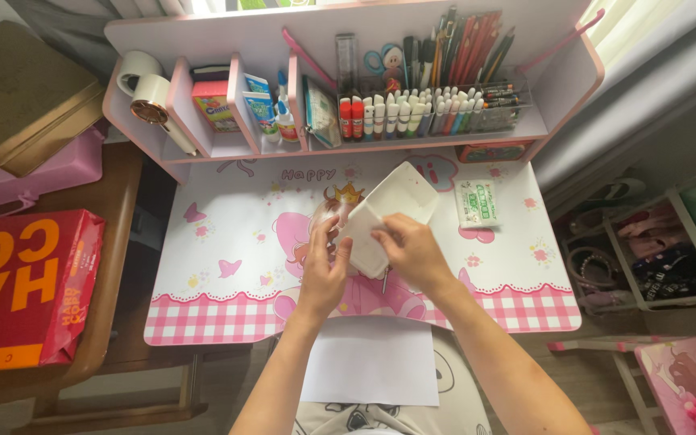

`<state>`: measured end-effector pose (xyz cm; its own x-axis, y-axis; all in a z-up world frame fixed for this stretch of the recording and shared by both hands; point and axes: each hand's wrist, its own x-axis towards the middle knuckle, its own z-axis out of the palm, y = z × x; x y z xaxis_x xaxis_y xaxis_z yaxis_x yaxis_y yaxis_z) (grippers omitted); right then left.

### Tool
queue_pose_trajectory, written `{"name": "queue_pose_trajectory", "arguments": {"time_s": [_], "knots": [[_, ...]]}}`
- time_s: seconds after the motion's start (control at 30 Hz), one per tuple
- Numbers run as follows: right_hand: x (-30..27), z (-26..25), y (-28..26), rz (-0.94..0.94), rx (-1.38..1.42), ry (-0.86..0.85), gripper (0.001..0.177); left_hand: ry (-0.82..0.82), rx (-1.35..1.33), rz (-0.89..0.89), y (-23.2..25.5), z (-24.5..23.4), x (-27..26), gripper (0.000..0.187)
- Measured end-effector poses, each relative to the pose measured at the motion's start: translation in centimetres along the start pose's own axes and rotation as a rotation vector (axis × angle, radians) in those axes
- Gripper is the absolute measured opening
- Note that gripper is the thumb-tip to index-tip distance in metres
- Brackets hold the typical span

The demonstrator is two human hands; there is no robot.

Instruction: The person wipes a white plastic container with a tissue, then opens a small mesh pouch and places its contents into the container. The container is closed and placed on the desk. The person then picks up a small packet and places it on the desk.

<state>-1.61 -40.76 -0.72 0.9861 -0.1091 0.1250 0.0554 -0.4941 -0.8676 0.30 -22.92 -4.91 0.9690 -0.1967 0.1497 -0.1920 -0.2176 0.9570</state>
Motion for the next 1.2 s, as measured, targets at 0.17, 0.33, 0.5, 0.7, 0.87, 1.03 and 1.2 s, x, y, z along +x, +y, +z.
{"name": "queue_pose_trajectory", "arguments": {"time_s": [0.17, 0.33, 0.5, 0.7, 0.87, 1.03, 1.2], "knots": [[0.4, -2.1, -3.8, 0.113, 0.185, 0.065, 0.020, -0.027, -0.308, -0.091, -0.3, 0.4, 0.0, 0.055], [-1.1, -0.7, -6.5, -0.205, 0.119, 0.119, 0.021, -0.161, -0.755, -0.284, 1.3, -0.3, 0.5, 0.070], [-3.0, 1.9, -7.9, -0.466, -0.095, 0.167, 0.029, -0.310, -1.240, -0.300, 3.0, -2.0, 0.7, 0.083], [-3.8, 3.6, -8.2, -0.546, -0.122, 0.068, 0.036, -0.165, -1.138, -0.350, 5.9, -4.0, 0.8, 0.083], [-3.8, 3.7, -8.2, -0.706, -0.264, 0.040, 0.050, -0.165, -1.133, -0.241, 5.7, -5.9, 1.3, 0.079], [-4.1, 4.2, -9.6, -0.681, -0.322, 0.018, 0.065, -0.159, -1.160, -0.092, 5.1, -6.3, 2.0, 0.080], [-5.3, 5.0, -11.4, -0.484, -0.035, -0.012, 0.063, -0.103, -1.140, -0.131, 3.1, -5.4, 2.0, 0.086]]}}
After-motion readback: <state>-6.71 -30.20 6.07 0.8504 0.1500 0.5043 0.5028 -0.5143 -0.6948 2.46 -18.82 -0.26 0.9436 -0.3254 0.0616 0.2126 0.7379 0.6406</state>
